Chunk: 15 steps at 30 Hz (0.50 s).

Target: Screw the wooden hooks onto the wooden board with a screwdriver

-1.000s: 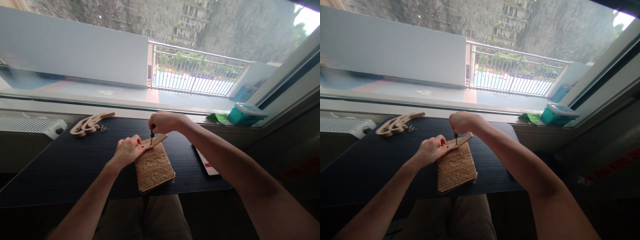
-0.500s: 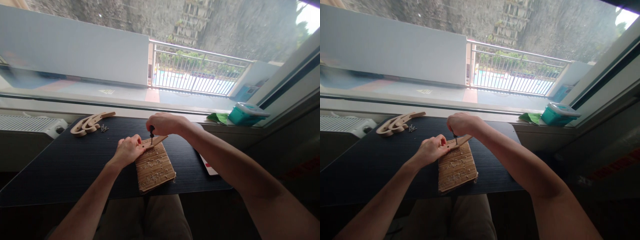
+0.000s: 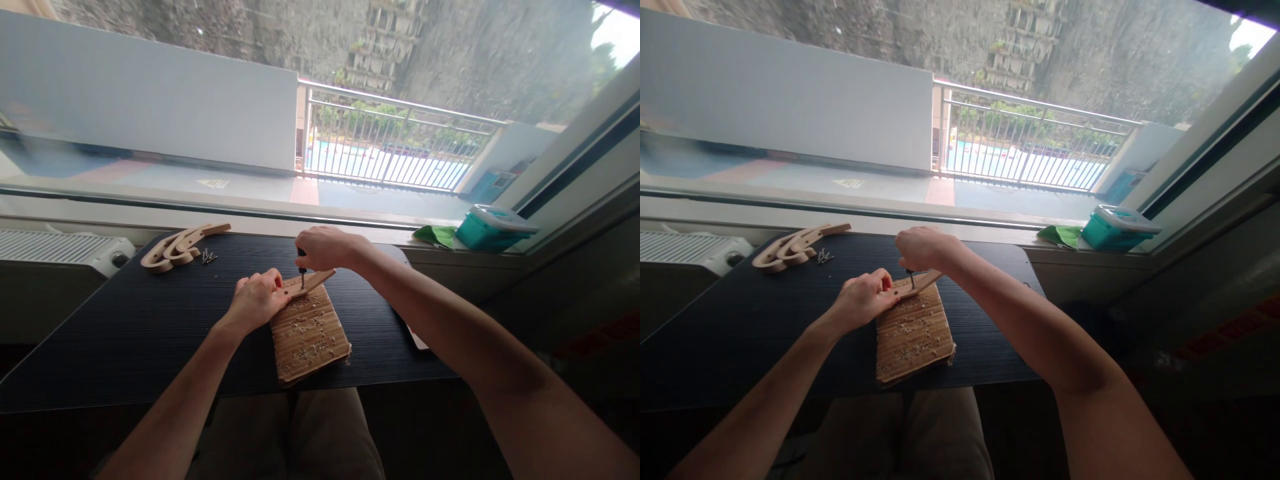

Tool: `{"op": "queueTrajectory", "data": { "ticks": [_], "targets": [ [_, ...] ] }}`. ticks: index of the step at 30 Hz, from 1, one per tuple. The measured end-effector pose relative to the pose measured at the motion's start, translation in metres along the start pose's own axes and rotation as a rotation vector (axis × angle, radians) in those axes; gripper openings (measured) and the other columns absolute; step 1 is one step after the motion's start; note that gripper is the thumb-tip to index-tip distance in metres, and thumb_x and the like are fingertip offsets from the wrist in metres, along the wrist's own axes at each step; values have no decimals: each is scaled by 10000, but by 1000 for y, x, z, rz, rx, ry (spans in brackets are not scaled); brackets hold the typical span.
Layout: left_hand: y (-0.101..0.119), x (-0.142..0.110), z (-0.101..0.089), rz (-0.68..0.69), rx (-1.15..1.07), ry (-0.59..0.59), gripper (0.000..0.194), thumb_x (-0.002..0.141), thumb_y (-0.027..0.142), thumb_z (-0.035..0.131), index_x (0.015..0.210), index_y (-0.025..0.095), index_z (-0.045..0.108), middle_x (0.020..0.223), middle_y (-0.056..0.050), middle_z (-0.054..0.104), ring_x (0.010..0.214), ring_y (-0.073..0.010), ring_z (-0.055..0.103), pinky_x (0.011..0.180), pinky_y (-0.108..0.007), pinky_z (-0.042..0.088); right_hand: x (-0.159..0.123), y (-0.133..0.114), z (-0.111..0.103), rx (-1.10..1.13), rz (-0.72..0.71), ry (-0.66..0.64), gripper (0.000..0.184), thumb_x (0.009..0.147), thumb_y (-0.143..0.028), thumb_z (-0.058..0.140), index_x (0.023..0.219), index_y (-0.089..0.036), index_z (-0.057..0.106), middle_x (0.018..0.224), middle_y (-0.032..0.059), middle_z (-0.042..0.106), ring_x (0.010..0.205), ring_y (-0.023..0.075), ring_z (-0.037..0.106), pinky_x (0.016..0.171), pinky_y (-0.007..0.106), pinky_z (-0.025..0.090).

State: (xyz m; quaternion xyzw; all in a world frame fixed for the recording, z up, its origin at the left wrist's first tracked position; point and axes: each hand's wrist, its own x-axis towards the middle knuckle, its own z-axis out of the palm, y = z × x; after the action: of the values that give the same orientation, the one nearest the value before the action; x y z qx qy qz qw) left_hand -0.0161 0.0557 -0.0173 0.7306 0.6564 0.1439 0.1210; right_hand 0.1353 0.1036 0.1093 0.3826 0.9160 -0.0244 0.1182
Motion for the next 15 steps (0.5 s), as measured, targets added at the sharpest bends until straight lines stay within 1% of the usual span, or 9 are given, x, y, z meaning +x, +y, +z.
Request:
{"op": "queueTrajectory", "data": {
  "ticks": [3, 6, 9, 15],
  "targets": [
    [0, 0, 0, -3, 1, -6, 195, 736, 392, 571, 806, 223, 504, 807, -14, 659, 852, -230, 616, 761, -323, 380, -2, -2, -3, -19, 14, 19, 312, 824, -270, 513, 1054, -131, 671, 1000, 118, 674, 838, 188, 564, 648, 302, 358],
    [1, -1, -1, -9, -1, -3, 193, 734, 386, 572, 808, 222, 504, 818, -16, 660, 857, -233, 615, 772, -329, 378, -4, -1, -7, 9, -21, 38, 328, 795, -173, 515, 1089, -193, 659, 1065, 65, 669, 897, 175, 561, 674, 291, 358],
    [1, 0, -1, -8, -5, -2, 193, 733, 383, 573, 811, 220, 505, 823, -18, 662, 860, -237, 615, 781, -339, 379, -4, 0, -7, 0, -45, 13, 334, 765, -119, 518, 1046, -188, 684, 1008, 60, 685, 864, 161, 565, 676, 282, 359],
    [0, 1, 1, -8, 10, 1, 206, 733, 395, 574, 821, 218, 517, 824, -30, 662, 868, -237, 613, 779, -339, 388, -4, 3, -3, -39, -51, 17, 318, 762, -109, 509, 1012, -161, 698, 956, 77, 693, 801, 156, 559, 650, 278, 354]
  ]
}}
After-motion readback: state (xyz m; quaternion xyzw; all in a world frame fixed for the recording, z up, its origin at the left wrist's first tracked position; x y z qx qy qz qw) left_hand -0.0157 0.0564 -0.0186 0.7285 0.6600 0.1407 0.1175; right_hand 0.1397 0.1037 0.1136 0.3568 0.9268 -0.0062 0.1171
